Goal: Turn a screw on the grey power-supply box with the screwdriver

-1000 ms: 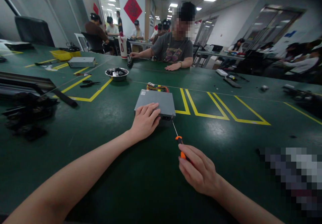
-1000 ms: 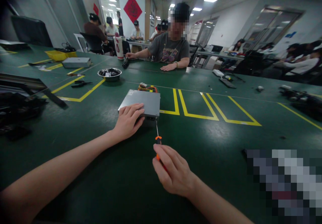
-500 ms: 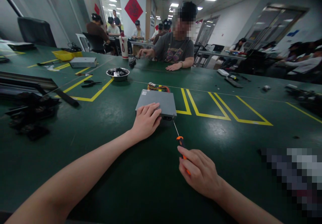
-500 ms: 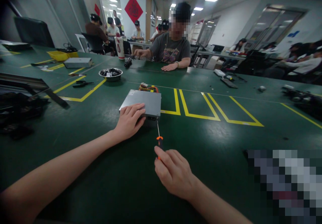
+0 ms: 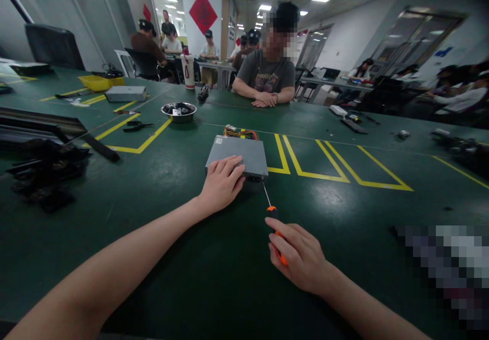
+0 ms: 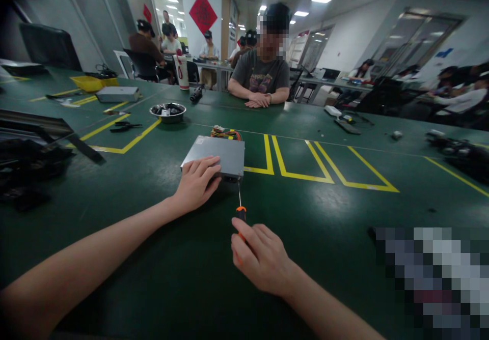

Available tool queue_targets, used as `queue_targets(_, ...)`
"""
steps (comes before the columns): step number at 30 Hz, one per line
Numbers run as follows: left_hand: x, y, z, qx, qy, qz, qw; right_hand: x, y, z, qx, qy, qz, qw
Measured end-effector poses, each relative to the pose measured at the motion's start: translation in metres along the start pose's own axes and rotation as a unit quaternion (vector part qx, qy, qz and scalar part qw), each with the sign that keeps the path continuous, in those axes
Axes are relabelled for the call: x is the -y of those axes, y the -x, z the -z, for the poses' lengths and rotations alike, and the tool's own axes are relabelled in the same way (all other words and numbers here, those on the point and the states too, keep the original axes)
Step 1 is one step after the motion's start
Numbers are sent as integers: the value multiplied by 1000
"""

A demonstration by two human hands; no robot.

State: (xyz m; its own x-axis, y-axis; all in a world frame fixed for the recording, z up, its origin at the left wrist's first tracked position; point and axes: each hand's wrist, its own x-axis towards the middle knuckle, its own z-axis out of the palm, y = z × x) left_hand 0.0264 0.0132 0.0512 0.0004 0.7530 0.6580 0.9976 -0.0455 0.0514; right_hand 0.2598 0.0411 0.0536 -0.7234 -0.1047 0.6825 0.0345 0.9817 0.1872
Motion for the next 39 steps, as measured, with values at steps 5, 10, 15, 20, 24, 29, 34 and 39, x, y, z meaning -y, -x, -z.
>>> queue_targets(5,0,0,0,-1,0,-1,1000,1,0,-1,30,-34,2,999)
queue_targets(10,0,0,0,3,1,3,1000,3,-1,1,5,-44,27,999)
queue_targets(15,-1,0,1,1,6,1,1000,4,-1,-6,49,-51,41,997)
queue_targets(20,-1,0,1,0,2,2,1000,4,-1,-13,69,-50,43,995)
queue_targets(24,-1,0,0,-1,2,4,1000,3,-2,-16,74,-51,35,995)
queue_targets(29,-2,0,1,0,5,5,1000,6,-7,-17,86,-44,33,995)
queue_targets(34,-2,0,1,-1,0,7,1000,12,-12,-16,83,-67,21,994)
queue_targets(39,-2,0,1,-1,-5,6,1000,16,-15,-19,111,-95,-1,989)
